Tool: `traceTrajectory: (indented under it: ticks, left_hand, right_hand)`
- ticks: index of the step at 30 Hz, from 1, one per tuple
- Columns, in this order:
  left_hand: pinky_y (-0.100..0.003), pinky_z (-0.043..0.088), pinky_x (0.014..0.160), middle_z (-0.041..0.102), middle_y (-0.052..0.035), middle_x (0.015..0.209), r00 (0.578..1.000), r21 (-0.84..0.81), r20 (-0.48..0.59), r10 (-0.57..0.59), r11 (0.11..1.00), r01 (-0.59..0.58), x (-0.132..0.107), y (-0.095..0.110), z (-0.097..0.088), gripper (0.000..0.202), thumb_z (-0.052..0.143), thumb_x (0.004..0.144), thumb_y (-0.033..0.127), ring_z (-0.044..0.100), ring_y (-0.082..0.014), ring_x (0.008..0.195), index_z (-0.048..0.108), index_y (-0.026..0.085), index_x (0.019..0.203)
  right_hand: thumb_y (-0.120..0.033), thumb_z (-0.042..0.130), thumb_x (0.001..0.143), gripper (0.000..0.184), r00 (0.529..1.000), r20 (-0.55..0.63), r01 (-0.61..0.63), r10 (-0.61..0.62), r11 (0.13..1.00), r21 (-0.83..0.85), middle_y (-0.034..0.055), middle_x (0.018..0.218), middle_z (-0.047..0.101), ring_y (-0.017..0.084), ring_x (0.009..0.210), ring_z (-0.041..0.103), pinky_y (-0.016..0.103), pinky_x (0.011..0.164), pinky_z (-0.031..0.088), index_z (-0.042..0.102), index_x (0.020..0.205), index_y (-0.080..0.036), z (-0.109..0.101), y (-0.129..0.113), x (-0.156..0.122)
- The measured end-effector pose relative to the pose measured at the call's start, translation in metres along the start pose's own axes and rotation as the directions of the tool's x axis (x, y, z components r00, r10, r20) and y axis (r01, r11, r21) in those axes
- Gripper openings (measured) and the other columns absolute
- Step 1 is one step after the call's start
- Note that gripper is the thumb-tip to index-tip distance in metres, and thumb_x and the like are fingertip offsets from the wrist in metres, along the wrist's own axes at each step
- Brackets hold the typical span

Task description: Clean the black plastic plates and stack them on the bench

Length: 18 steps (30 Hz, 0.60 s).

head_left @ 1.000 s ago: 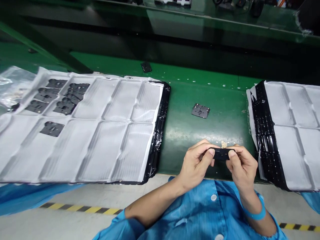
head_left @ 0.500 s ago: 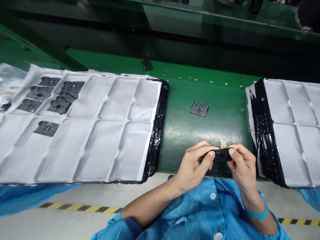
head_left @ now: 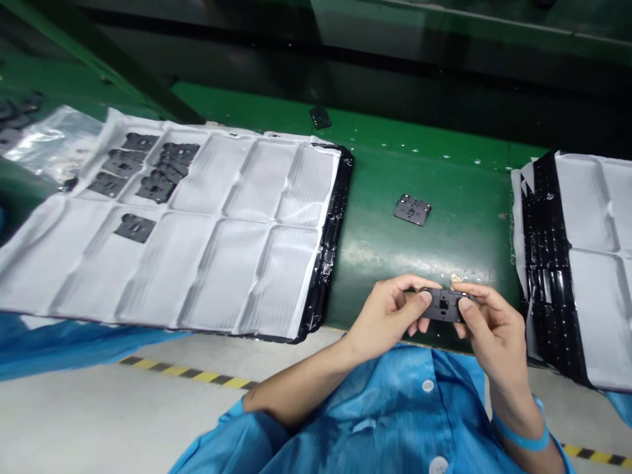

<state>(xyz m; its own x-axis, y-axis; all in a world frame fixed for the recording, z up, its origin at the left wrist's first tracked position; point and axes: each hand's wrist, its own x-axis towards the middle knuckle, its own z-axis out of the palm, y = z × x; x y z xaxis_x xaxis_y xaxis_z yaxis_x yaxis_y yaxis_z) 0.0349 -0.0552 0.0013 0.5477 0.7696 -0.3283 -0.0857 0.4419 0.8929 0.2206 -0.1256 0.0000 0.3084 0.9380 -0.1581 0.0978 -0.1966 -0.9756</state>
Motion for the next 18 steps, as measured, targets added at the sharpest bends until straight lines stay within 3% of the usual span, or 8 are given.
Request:
traceTrajectory:
  ticks: [10,18]
  left_hand:
    - [-0.023,0.046,0.065,0.067,0.0014,0.073,0.999,-0.035,0.025,0.020,0.999,-0.019,0.002,0.001,-0.009,0.035,0.082,0.088,0.029,0.063,-0.0110,0.066,0.069,0.013,0.117]
    - [-0.023,0.045,0.061,0.062,0.0029,0.067,0.998,0.291,0.039,0.040,0.955,-0.049,0.012,0.022,-0.028,0.020,0.065,0.099,0.036,0.061,-0.0119,0.061,0.066,0.016,0.099]
  right_hand:
    - [-0.030,0.080,0.096,0.032,0.995,0.018,0.102,-0.101,0.991,-0.084,-0.0007,0.077,0.071,0.013,0.063,0.067,0.022,0.059,0.059,0.079,0.127,-0.023,-0.002,0.002,0.005]
    - [-0.032,0.077,0.099,0.034,0.982,0.063,0.186,-0.178,0.972,-0.141,0.0007,0.083,0.068,0.014,0.067,0.065,0.024,0.064,0.059,0.076,0.130,-0.019,0.006,0.016,0.015]
